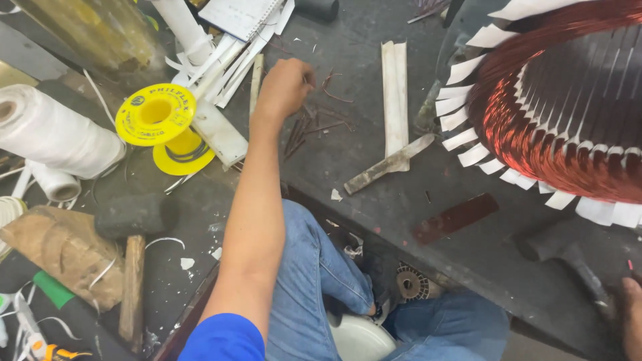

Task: The person is performing the final shaping of motor windings by using a rubber mallet and a wedge to tap the copper coils into place within the stator slots.

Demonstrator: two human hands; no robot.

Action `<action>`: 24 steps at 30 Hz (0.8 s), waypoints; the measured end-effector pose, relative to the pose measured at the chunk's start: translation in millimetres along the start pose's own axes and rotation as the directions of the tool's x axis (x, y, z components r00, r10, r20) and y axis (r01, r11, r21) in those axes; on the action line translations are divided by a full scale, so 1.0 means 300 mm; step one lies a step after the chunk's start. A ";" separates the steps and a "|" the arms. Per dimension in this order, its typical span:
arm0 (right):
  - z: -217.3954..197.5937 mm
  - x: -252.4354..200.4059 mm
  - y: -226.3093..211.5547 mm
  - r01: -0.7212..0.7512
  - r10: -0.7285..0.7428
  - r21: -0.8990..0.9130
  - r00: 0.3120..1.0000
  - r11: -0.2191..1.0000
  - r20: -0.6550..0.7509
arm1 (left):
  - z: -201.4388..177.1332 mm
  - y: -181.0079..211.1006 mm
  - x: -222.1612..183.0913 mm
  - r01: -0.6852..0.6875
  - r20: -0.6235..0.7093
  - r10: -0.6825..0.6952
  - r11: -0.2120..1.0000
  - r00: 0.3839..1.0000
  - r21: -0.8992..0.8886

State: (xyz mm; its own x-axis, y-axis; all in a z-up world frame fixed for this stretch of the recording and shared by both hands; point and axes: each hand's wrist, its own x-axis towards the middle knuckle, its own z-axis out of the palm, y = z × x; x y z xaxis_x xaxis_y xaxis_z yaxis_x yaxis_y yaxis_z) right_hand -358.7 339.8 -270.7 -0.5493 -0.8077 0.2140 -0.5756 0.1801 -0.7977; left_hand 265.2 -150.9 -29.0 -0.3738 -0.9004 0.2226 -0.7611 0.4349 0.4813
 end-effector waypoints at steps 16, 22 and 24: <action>-0.060 -0.025 -0.241 0.024 -0.054 -0.224 0.990 0.974 -0.132 | 0.273 0.043 -0.016 -0.351 0.206 0.318 0.924 0.925 0.150; 0.015 -0.083 -0.717 0.037 -0.080 -0.125 0.929 0.992 -0.360 | 0.073 0.272 -0.099 -0.438 -0.095 0.428 0.873 0.899 -0.213; 0.128 -0.058 -0.957 0.149 -0.214 -0.182 0.880 0.972 -0.423 | 0.008 0.432 -0.163 -0.426 -0.193 0.381 0.826 0.904 -0.369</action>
State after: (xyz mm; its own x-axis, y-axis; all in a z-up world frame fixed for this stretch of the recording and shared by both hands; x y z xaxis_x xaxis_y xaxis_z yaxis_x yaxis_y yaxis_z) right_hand -160.8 280.5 -67.1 -0.6166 -0.5124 0.5977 -0.7516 0.1572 -0.6406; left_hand 183.5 -50.3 20.3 -0.5256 -0.6508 0.5478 -0.2740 0.7392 0.6152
